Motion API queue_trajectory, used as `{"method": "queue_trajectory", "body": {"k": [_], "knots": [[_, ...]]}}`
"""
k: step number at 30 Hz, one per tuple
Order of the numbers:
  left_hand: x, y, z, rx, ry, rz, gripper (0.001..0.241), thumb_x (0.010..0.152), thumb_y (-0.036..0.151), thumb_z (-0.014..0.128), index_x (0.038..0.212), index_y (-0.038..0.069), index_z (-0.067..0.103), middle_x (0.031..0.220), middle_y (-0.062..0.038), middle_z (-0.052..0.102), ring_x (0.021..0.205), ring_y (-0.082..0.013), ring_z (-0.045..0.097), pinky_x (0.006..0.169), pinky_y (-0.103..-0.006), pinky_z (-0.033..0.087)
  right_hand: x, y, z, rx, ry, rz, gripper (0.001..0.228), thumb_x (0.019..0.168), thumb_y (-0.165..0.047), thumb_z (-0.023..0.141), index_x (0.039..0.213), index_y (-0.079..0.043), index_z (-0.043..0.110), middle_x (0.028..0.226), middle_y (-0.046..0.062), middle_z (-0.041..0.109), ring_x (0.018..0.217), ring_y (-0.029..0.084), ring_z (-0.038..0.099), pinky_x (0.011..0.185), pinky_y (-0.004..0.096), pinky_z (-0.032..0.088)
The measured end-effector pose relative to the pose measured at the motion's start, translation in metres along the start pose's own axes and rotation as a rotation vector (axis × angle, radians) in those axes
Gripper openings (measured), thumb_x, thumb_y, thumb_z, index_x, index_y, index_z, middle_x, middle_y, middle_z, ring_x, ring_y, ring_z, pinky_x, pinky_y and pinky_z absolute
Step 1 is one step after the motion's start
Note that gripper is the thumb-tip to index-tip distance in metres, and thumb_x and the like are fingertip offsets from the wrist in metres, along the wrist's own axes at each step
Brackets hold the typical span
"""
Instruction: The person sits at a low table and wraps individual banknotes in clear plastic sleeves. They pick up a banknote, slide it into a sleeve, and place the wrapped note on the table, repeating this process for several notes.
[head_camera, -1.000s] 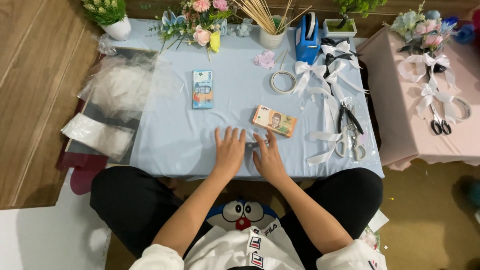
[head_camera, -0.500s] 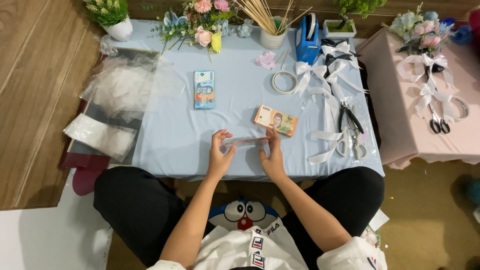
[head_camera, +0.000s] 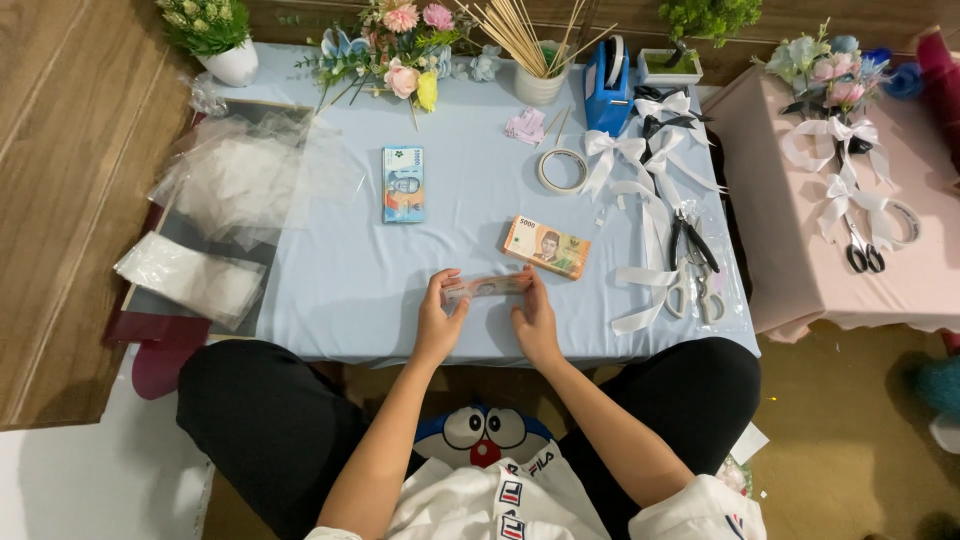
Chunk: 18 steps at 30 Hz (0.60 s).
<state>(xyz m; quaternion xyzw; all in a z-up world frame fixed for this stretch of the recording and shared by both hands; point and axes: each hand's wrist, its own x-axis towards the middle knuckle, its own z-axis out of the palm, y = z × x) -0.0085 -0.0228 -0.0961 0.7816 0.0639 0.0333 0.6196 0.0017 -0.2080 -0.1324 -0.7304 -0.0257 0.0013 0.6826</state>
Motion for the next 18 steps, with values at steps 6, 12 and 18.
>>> {"method": "queue_trajectory", "body": {"k": [6,12,18], "knots": [[0.0,0.002,0.0,0.01,-0.014,-0.029,0.043,0.093,0.001,0.066,0.132,0.012,0.051,0.121,-0.016,0.065,0.126,-0.0371,0.058,0.106,-0.0501,0.044,-0.004,-0.003,0.0,-0.035,-0.027,0.01,0.087,0.083,0.019,0.052,0.162,-0.002,0.021,0.166,0.023,0.025,0.153,0.037,0.023,0.126,0.047,0.022],[0.004,-0.015,0.003,-0.002,0.011,-0.037,0.031,0.093,0.002,0.066,0.12,0.014,0.057,0.111,-0.01,0.066,0.119,-0.0316,0.061,0.103,-0.0478,0.046,-0.005,-0.006,0.0,-0.157,0.009,-0.038,0.084,0.086,0.019,0.052,0.161,-0.001,0.02,0.154,0.027,0.039,0.147,0.043,0.032,0.122,0.051,0.03],[0.006,-0.021,0.002,0.016,0.003,-0.031,0.024,0.092,0.006,0.067,0.113,0.016,0.061,0.105,-0.007,0.069,0.114,-0.0296,0.062,0.101,-0.0485,0.047,0.009,0.004,-0.006,-0.356,0.028,-0.001,0.046,0.094,0.007,0.058,0.137,-0.008,0.052,0.119,0.01,0.065,0.128,0.03,0.059,0.11,0.043,0.049]]}}
